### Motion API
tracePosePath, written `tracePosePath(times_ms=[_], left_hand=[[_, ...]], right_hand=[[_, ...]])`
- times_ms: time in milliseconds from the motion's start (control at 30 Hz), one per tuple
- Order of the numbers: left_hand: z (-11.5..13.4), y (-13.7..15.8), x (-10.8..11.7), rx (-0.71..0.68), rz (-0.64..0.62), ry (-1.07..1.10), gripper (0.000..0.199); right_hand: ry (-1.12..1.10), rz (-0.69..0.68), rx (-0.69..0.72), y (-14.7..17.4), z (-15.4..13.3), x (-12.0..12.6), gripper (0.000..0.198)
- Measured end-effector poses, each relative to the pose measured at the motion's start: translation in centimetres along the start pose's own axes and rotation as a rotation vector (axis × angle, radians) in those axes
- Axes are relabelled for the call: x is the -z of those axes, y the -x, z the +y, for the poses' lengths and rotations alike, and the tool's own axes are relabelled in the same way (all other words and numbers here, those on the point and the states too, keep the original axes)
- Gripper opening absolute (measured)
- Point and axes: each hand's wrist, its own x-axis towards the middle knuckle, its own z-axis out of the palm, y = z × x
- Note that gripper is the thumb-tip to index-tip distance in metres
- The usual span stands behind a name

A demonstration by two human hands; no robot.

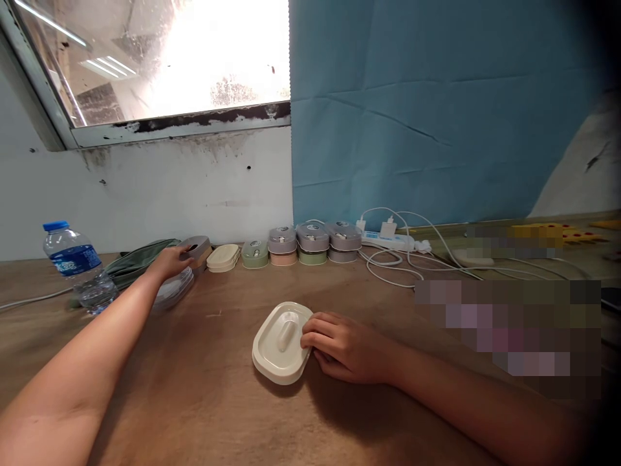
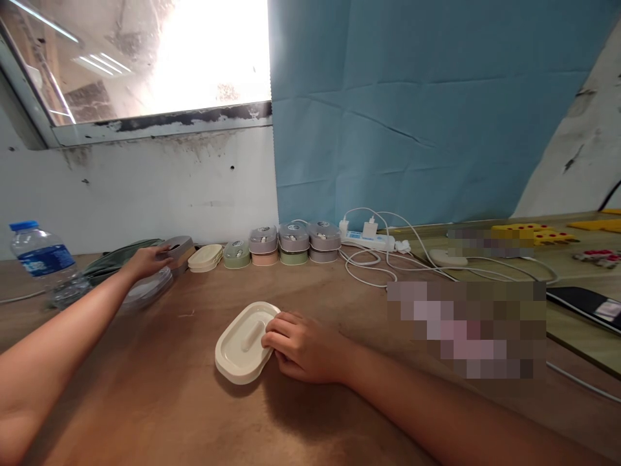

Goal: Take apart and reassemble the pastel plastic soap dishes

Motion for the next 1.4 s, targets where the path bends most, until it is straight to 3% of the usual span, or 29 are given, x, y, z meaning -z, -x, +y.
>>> tracePosePath(times_ms=[133, 267, 300, 367, 467, 600, 733, 867, 933, 1033, 1133, 1267, 1400], left_hand=[[1.9, 0.9, 0.4, -0.015, 0.082, -0.039, 0.049], [6.9, 4.4, 0.9, -0.170, 0.234, 0.126, 0.041], [8.7, 6.1, 1.1, -0.291, 0.183, 0.193, 0.037], [12.4, 10.1, 1.4, -0.561, -0.035, 0.315, 0.030], [17.1, 16.2, 1.5, -0.841, -0.315, 0.356, 0.032], [19.2, 20.0, 1.4, -0.803, -0.420, 0.198, 0.022], [16.8, 17.5, 2.3, -0.690, -0.296, 0.207, 0.022], [13.3, 10.3, 3.1, -0.563, -0.015, 0.144, 0.029], [11.9, 6.1, 2.4, -0.477, 0.058, 0.037, 0.032], [10.5, 1.0, 0.2, -0.348, 0.014, -0.080, 0.030], [9.8, -1.6, -2.5, -0.287, -0.017, -0.103, 0.028], [9.0, -2.2, -4.8, -0.205, -0.055, -0.141, 0.027], [8.2, -2.0, -5.2, -0.140, -0.092, -0.187, 0.027]], right_hand=[[0.007, -0.002, 0.001, 0.1, 0.1, -0.1, 0.021], [0.007, 0.012, 0.003, 0.1, 0.1, -0.1, 0.021], [0.015, 0.020, 0.001, 0.1, 0.1, -0.1, 0.021], [0.042, 0.047, -0.009, 0.2, 0.0, -0.2, 0.020], [0.083, 0.098, -0.021, 0.3, 0.0, -0.3, 0.022], [0.107, 0.157, 0.016, 0.4, 0.0, -0.3, 0.025], [0.120, 0.169, 0.084, 0.4, 0.2, -0.5, 0.022], [0.101, 0.110, 0.089, 0.4, 0.5, -0.8, 0.020], [0.089, 0.070, 0.073, 0.3, 0.6, -0.9, 0.020], [0.089, 0.000, 0.052, 0.2, 0.6, -0.8, 0.019], [0.103, -0.048, 0.049, 0.2, 0.6, -0.8, 0.017], [0.108, -0.054, 0.058, 0.2, 0.6, -0.7, 0.016], [0.099, -0.057, 0.062, 0.2, 0.7, -0.7, 0.016]])
